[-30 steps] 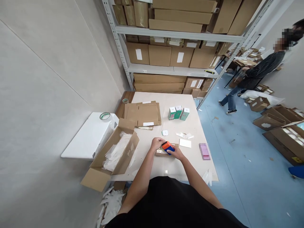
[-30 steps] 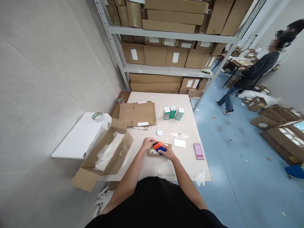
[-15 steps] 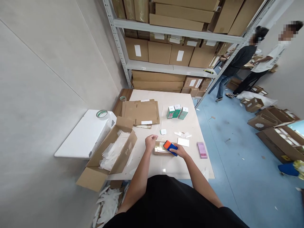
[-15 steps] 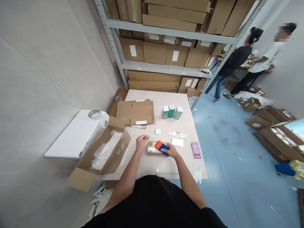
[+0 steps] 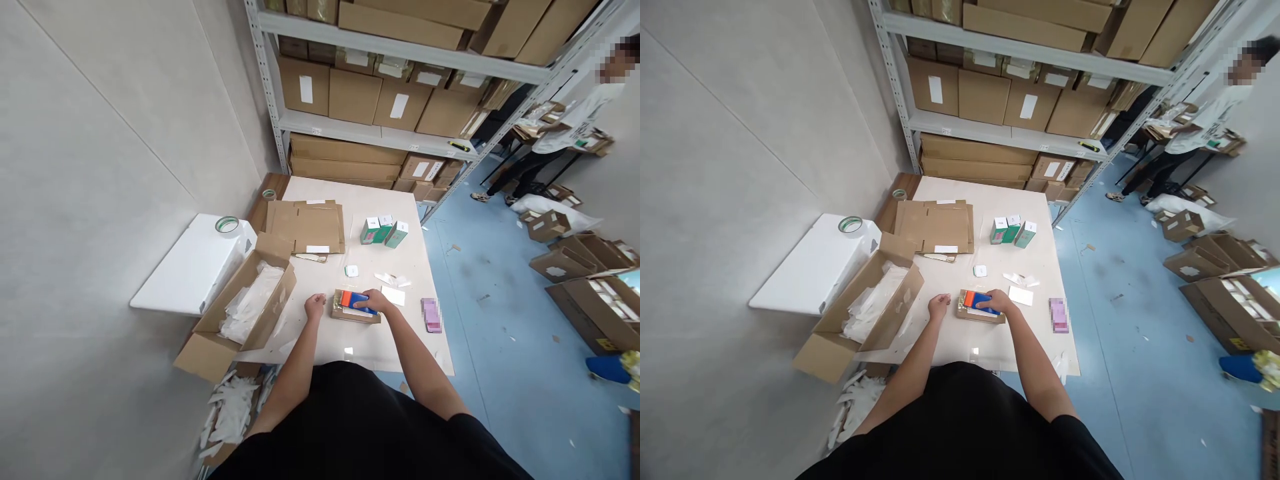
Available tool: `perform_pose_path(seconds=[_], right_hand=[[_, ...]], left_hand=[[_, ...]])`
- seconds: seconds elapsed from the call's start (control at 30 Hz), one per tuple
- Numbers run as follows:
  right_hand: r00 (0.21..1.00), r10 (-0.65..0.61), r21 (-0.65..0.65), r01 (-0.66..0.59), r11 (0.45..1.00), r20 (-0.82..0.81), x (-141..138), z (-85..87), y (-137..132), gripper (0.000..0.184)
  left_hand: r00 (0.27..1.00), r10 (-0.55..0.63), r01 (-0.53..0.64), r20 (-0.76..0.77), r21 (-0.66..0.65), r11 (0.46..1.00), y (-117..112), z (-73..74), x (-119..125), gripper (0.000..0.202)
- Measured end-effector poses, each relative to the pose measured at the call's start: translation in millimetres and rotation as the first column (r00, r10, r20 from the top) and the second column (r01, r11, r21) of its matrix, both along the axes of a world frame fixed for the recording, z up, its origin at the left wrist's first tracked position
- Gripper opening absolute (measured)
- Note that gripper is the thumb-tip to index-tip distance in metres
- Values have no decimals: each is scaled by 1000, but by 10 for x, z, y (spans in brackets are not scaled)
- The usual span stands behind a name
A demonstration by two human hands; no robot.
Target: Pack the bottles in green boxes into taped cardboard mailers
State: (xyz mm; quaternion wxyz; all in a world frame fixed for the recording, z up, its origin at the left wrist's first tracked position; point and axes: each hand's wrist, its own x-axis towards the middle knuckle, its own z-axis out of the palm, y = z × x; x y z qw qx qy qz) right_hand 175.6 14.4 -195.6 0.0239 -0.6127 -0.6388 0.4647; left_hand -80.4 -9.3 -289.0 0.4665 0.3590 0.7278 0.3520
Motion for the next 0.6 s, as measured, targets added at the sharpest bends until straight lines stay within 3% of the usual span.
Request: perform_pose_path(seconds=[0.33, 0.5, 0.6], right_hand=[[1000, -10, -58, 8, 998, -27, 3, -23, 16, 48], [1000, -1, -58, 0, 998, -4, -7, -11, 14, 48], [999, 26, -67, -27, 997, -26, 11, -1, 25, 49]], left_hand=[[998, 1, 6, 56, -108, 994, -30, -299, 195, 45], [998, -64, 65, 8, -177, 982, -115, -368, 336, 53], [995, -90, 76, -52, -218, 973, -189, -369, 291, 67]])
